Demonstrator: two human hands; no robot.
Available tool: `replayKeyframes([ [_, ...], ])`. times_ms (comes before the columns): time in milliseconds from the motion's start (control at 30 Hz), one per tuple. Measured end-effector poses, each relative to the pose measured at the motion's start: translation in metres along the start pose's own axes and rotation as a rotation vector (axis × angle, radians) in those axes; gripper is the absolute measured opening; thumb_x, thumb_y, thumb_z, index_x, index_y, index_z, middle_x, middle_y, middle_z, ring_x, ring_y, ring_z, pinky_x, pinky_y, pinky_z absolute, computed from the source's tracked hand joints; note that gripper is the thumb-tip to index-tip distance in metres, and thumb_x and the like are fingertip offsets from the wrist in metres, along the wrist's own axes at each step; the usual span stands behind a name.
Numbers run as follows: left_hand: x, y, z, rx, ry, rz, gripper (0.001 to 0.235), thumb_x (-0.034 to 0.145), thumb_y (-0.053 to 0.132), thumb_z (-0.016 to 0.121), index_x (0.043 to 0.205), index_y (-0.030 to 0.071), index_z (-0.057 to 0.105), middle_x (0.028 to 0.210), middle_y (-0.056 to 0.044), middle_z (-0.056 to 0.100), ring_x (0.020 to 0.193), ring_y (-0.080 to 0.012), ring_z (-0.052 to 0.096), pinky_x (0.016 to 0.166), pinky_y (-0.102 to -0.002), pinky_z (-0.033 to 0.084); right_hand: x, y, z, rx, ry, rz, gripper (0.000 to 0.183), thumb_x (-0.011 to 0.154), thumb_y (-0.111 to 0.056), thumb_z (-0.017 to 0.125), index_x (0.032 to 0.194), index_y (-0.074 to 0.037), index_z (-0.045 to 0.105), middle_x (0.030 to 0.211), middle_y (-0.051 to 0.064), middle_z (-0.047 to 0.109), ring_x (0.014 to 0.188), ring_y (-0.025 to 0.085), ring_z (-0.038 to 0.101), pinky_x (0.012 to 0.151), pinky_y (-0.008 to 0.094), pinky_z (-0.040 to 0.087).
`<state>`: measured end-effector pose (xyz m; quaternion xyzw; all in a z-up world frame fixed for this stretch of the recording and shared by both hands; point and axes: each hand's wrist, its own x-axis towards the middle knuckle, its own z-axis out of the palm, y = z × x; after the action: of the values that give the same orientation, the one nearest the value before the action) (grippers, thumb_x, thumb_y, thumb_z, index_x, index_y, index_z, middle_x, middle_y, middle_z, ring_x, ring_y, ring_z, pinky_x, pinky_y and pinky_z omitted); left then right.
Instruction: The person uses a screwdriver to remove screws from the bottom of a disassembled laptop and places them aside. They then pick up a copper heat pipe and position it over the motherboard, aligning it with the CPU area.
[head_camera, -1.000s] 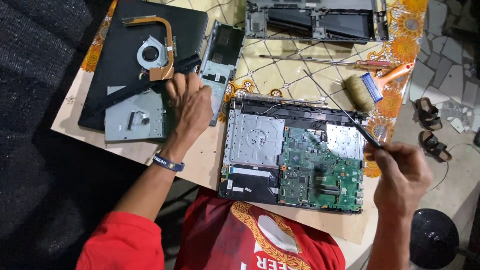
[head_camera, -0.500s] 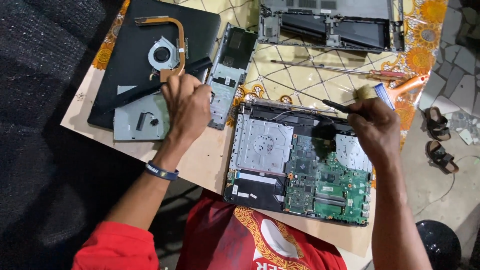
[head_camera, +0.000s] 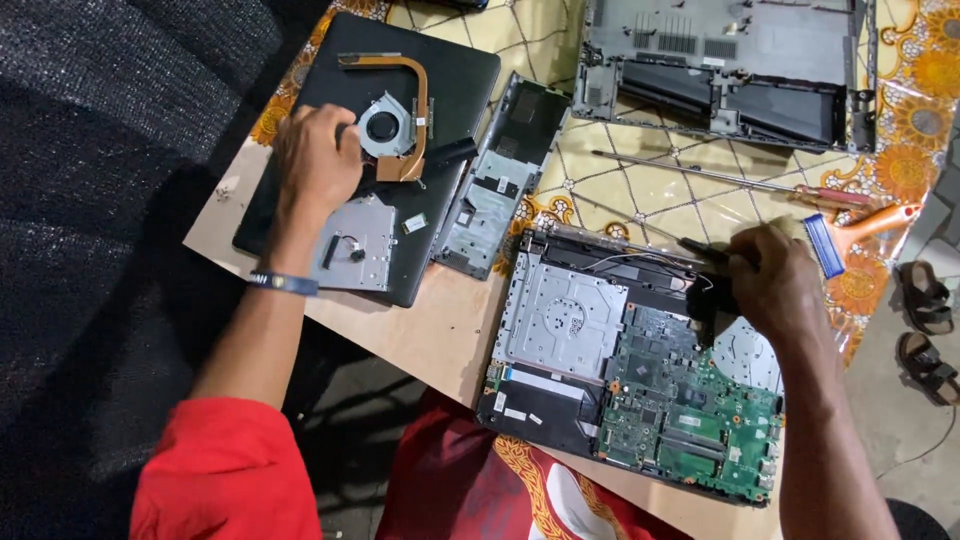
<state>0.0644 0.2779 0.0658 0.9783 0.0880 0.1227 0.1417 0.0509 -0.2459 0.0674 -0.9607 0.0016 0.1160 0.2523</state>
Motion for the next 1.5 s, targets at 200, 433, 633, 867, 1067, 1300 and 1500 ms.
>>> replayKeyframes([
  [200,0.002,0.047,-0.003,0.092,-0.200,-0.008,0.049,0.097,0.064,0.062,0.099,0.016,0.070,0.119,-0.021,0.060,0.125,-0.0467,0.046,0.108,-0.065,0.032,0.017,0.056,0.027,-0.195,0.071,-0.252,0.016,0.104,-0.009,0.055,0.108,-0.002,0.068,0.107,0.019,0.061,0.097,0.033,0.056,0.079,0.047,0.053],
  [433,0.013,0.062,0.014,0.088,-0.231,0.018,0.038,0.093,0.048,0.076,0.074,0.015,0.073,0.119,-0.024,0.065,0.118,-0.0422,0.051,0.106,-0.061,0.034,0.012,0.056,0.028,-0.182,0.093,-0.250,0.018,0.105,-0.014,0.056,0.103,-0.001,0.068,0.104,0.017,0.060,0.094,0.033,0.055,0.079,0.048,0.051],
  [633,0.030,0.060,0.012,0.022,-0.255,0.018,0.045,0.090,0.033,0.083,0.056,0.012,0.063,0.096,-0.016,0.074,0.120,-0.0361,0.058,0.110,-0.057,0.034,0.001,0.059,0.026,-0.134,0.297,-0.371,0.017,0.109,-0.009,0.058,0.114,0.004,0.068,0.112,0.022,0.071,0.098,0.034,0.063,0.090,0.047,0.045],
  [867,0.028,0.053,0.005,-0.059,-0.133,0.073,0.036,0.089,0.029,0.086,0.062,0.013,0.068,0.085,-0.009,0.074,0.118,-0.0317,0.060,0.120,-0.060,0.021,-0.028,0.037,0.012,-0.031,0.302,-0.193,0.021,0.110,-0.013,0.056,0.118,0.002,0.067,0.115,0.025,0.067,0.103,0.037,0.060,0.077,0.049,0.051],
  [1067,0.006,0.068,-0.028,-0.060,-0.114,0.141,0.031,0.089,0.029,0.086,0.069,0.013,0.068,0.095,-0.011,0.068,0.109,-0.0296,0.056,0.110,-0.052,0.028,-0.047,0.021,0.007,0.039,0.342,-0.178,0.017,0.110,-0.016,0.058,0.118,-0.003,0.066,0.117,0.024,0.067,0.099,0.036,0.064,0.071,0.048,0.055],
  [1300,-0.059,0.118,-0.070,-0.224,0.096,0.782,0.040,0.098,0.037,0.070,0.076,0.007,0.058,0.090,-0.012,0.047,0.088,-0.0356,0.051,0.094,-0.044,0.037,-0.074,-0.056,-0.009,0.723,0.288,-0.252,0.031,0.107,-0.030,0.062,0.110,-0.002,0.075,0.095,0.024,0.068,0.086,0.034,0.071,0.071,0.042,0.058],
  [1500,-0.131,0.175,-0.063,-0.153,-0.082,1.048,0.025,0.095,0.031,0.067,0.087,0.008,0.065,0.096,-0.010,0.054,0.099,-0.0349,0.053,0.082,-0.045,0.044,-0.105,-0.073,0.009,1.412,0.104,-0.293,0.038,0.106,-0.025,0.059,0.124,0.008,0.059,0.075,0.018,0.062,0.058,0.023,0.062,0.045,0.031,0.048],
])
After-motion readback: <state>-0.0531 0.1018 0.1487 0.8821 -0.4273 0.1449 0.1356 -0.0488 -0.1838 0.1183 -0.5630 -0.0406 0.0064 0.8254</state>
